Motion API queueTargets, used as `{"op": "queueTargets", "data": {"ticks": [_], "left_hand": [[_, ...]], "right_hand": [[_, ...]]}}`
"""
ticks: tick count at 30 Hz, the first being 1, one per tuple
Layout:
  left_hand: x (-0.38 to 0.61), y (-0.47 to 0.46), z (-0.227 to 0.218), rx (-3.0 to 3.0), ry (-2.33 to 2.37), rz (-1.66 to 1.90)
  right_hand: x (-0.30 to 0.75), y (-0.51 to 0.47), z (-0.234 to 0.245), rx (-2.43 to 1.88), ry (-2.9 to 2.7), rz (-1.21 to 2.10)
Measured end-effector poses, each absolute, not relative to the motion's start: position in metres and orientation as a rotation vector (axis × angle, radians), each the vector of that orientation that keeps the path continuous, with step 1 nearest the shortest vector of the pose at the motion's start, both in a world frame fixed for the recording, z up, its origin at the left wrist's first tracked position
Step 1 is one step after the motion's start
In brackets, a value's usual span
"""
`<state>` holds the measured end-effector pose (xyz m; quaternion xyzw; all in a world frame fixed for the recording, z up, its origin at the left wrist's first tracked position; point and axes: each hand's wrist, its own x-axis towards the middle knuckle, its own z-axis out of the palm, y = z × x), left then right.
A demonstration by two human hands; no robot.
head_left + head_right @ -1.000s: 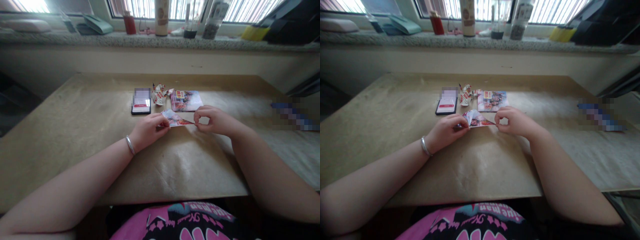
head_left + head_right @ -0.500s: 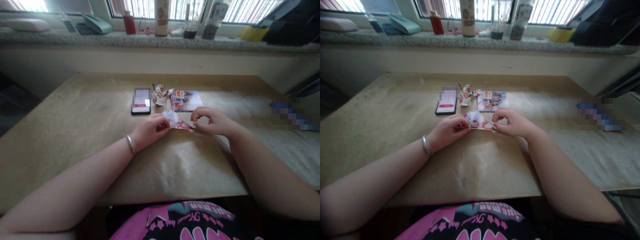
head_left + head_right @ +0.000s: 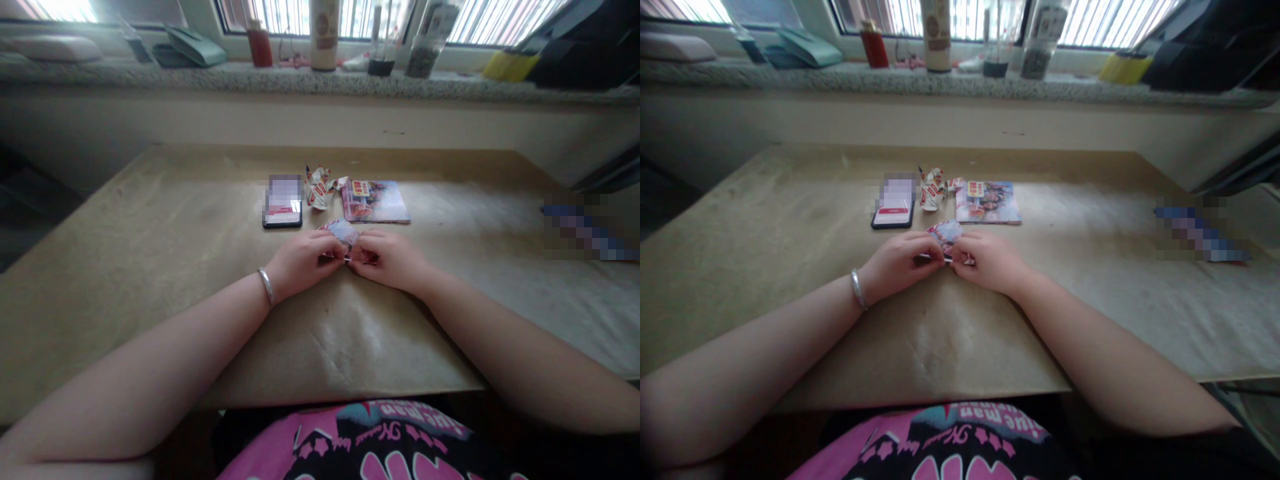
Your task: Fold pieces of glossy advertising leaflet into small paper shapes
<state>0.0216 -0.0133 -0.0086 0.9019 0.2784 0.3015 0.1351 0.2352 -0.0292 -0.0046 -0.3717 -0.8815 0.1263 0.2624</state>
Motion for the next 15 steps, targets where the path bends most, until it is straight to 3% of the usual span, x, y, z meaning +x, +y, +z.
{"op": "queueTargets", "data": {"ticks": [15], "left_hand": [[0.0154,-0.0116,0.0006,2.645,0.645,0.672]], "right_hand": [[0.2454,-0.0316,0.0048,-0.984,-2.53,0.369]]}}
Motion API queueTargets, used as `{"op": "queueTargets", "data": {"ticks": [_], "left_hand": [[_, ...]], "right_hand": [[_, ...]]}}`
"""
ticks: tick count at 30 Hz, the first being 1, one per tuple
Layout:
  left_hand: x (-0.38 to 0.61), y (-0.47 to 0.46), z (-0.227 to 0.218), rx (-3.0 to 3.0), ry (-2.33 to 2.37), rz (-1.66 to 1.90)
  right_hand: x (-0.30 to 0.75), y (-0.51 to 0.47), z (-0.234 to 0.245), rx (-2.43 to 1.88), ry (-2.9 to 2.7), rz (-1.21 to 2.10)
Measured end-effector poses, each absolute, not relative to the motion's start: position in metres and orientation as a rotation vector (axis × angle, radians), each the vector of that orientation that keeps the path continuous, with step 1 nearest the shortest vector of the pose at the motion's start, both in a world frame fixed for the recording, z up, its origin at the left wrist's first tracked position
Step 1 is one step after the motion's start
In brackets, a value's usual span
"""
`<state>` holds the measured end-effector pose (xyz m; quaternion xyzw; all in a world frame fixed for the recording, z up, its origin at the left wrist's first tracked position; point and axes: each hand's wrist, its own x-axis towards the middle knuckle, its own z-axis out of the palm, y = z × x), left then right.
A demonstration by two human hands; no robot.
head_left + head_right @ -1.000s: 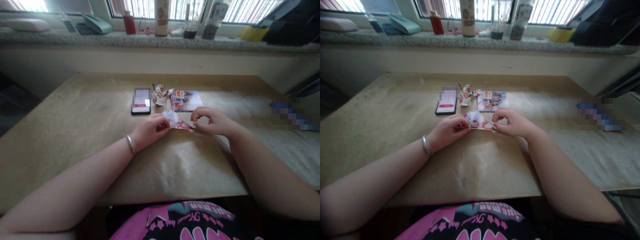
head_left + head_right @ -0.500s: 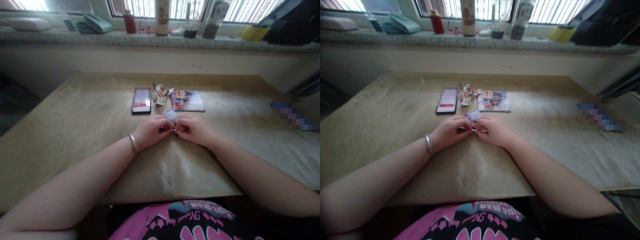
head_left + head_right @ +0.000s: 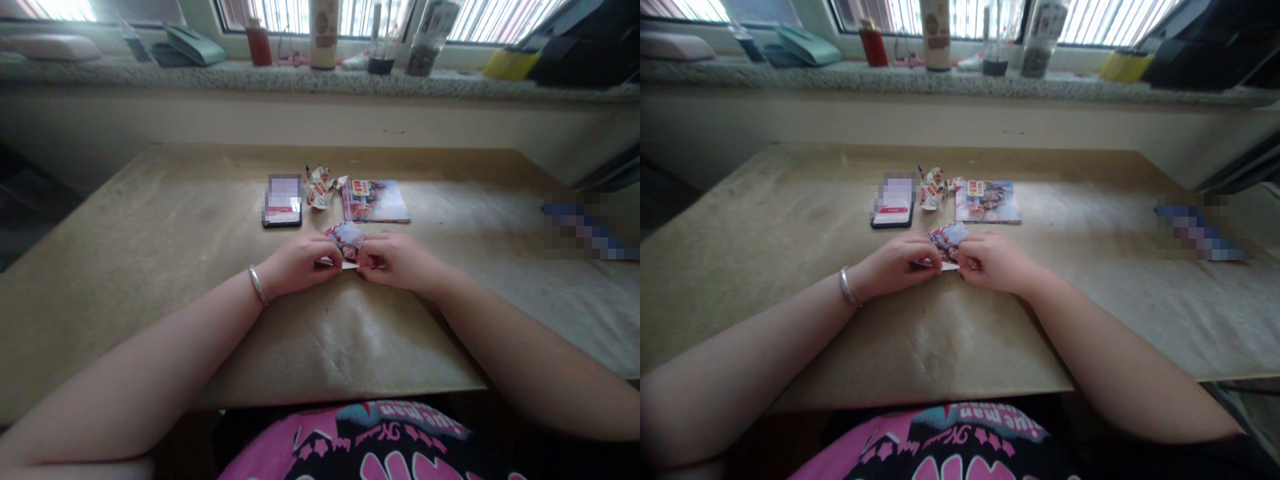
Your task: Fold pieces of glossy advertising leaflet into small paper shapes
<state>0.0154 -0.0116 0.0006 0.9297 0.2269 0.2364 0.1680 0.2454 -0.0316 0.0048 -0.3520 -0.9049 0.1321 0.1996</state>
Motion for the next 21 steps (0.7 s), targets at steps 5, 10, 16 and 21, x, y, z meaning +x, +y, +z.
{"op": "queueTargets", "data": {"ticks": [5,10,16,21], "left_hand": [[0.011,-0.01,0.002,2.641,0.632,0.683],[0.003,-0.007,0.006,2.589,0.648,0.674],[-0.005,-0.007,0.016,2.529,0.675,0.577],[-0.009,-0.007,0.019,2.5,0.7,0.534]], "right_hand": [[0.249,-0.03,0.005,-0.956,-2.534,0.383],[0.253,-0.029,0.005,-0.961,-2.479,0.45],[0.252,-0.031,0.003,-0.941,-2.48,0.525],[0.251,-0.031,0.001,-0.921,-2.493,0.573]]}}
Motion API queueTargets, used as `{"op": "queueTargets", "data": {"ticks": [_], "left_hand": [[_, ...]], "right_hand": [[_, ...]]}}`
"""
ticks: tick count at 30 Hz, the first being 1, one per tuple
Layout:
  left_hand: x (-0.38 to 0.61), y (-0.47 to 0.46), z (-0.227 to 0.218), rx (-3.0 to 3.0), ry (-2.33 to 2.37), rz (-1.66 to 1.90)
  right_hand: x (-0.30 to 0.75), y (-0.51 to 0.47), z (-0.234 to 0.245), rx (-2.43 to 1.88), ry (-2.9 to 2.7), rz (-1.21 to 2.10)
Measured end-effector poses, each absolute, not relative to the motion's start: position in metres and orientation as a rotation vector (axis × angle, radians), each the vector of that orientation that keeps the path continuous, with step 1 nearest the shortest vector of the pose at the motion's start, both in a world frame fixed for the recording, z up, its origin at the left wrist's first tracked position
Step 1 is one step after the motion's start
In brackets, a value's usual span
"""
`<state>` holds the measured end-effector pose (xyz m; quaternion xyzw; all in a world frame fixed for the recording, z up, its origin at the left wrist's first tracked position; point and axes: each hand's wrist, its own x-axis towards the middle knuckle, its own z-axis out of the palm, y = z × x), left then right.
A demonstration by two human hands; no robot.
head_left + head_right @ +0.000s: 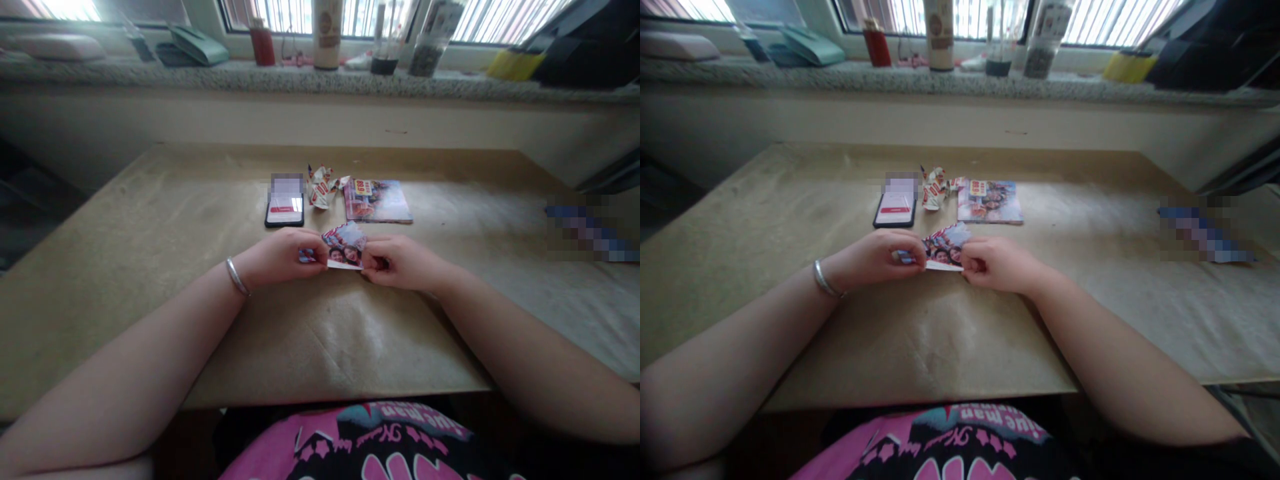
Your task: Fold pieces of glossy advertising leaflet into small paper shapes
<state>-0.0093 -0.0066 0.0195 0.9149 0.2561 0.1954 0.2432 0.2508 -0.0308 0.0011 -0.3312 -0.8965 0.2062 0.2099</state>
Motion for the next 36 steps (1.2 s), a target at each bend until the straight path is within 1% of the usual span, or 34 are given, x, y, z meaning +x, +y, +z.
{"op": "queueTargets", "data": {"ticks": [12,19,21,26,29,31,36], "left_hand": [[-0.018,-0.005,0.025,2.512,0.713,0.504],[-0.02,-0.002,0.019,2.546,0.739,0.471],[-0.02,-0.001,0.016,2.598,0.721,0.471],[-0.023,0.004,0.013,2.717,0.663,0.454],[-0.025,0.007,0.012,2.79,0.699,0.464],[-0.026,0.009,0.011,2.842,0.735,0.484],[-0.027,0.013,0.009,3.012,0.855,0.473]], "right_hand": [[0.252,-0.03,0.001,-0.93,-2.484,0.664],[0.255,-0.028,-0.001,-0.888,-2.499,0.743],[0.256,-0.026,-0.002,-0.927,-2.473,0.688],[0.26,-0.02,-0.004,-1.064,-2.287,0.306],[0.264,-0.016,-0.005,-1.152,-2.183,0.178],[0.267,-0.015,-0.005,-1.217,-2.165,0.186],[0.27,-0.014,-0.005,-1.452,-2.101,0.363]]}}
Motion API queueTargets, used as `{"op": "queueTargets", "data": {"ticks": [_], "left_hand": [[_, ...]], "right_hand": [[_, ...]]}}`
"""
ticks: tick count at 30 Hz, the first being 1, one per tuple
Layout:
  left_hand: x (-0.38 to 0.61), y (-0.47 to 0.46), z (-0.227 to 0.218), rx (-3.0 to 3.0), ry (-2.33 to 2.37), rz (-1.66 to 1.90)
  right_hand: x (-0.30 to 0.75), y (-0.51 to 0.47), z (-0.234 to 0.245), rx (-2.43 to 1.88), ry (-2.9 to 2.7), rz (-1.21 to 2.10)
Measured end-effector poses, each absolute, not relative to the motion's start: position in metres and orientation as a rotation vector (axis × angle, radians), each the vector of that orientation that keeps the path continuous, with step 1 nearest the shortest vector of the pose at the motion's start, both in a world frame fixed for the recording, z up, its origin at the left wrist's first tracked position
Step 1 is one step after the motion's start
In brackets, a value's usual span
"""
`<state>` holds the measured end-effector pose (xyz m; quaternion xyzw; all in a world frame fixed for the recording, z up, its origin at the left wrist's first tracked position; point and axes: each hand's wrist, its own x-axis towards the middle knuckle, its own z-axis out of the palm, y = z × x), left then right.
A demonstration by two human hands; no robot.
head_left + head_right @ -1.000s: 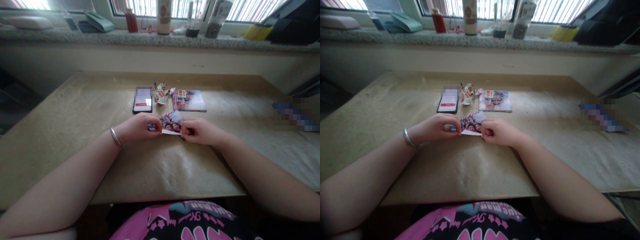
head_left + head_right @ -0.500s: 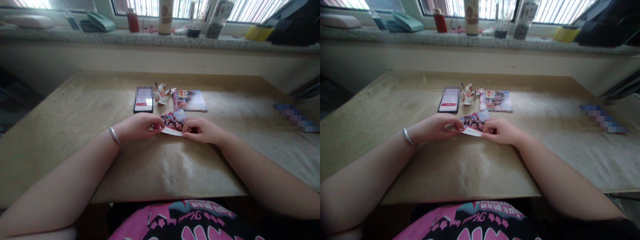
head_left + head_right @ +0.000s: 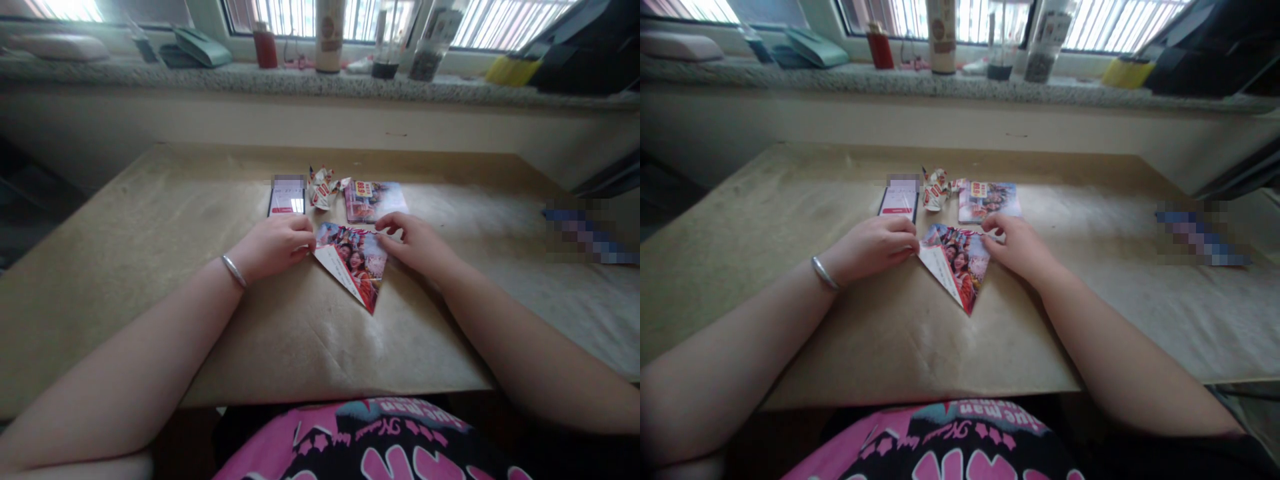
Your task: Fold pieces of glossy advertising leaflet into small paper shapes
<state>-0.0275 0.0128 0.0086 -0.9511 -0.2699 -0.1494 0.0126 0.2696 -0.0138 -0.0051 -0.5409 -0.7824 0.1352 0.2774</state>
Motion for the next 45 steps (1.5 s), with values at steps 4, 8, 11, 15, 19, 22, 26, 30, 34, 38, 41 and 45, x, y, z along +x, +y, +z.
{"op": "queueTargets", "data": {"ticks": [4,8,11,15,19,22,26,30,34,38,41,45], "left_hand": [[-0.027,0.013,0.007,-2.909,-0.848,-0.416],[-0.025,0.012,0.006,-2.885,-0.847,-0.367],[-0.023,0.011,0.006,-2.85,-0.848,-0.344],[-0.02,0.006,0.008,-2.85,-0.858,-0.349],[-0.016,0.001,0.01,-2.904,-0.876,-0.414],[-0.013,-0.002,0.01,-2.977,-0.89,-0.479],[-0.009,-0.005,0.009,-3.049,-0.838,-0.469],[-0.006,-0.008,0.008,-3.058,-0.803,-0.455],[-0.004,-0.009,0.007,-3.057,-0.79,-0.454],[-0.002,-0.013,0.008,-3.067,-0.807,-0.35],[0.0,-0.017,0.011,-3.047,-0.833,-0.259],[0.005,-0.022,0.012,-2.977,-0.901,-0.229]], "right_hand": [[0.268,-0.015,-0.004,-1.494,-2.056,0.442],[0.267,-0.017,0.0,-1.584,-2.029,0.602],[0.269,-0.015,0.002,-1.651,-1.977,0.738],[0.276,-0.012,0.003,-1.634,-1.829,0.976],[0.285,-0.012,0.01,-1.599,-1.73,1.034],[0.29,-0.012,0.015,-1.633,-1.651,1.087],[0.292,-0.01,0.016,-1.656,-1.55,1.21],[0.289,-0.012,0.014,-1.655,-1.498,1.372],[0.283,-0.015,0.013,-1.693,-1.461,1.401],[0.277,-0.017,0.008,-1.706,-1.617,1.346],[0.275,-0.019,0.006,-1.664,-1.95,1.105],[0.272,-0.023,0.009,-1.678,-2.343,0.664]]}}
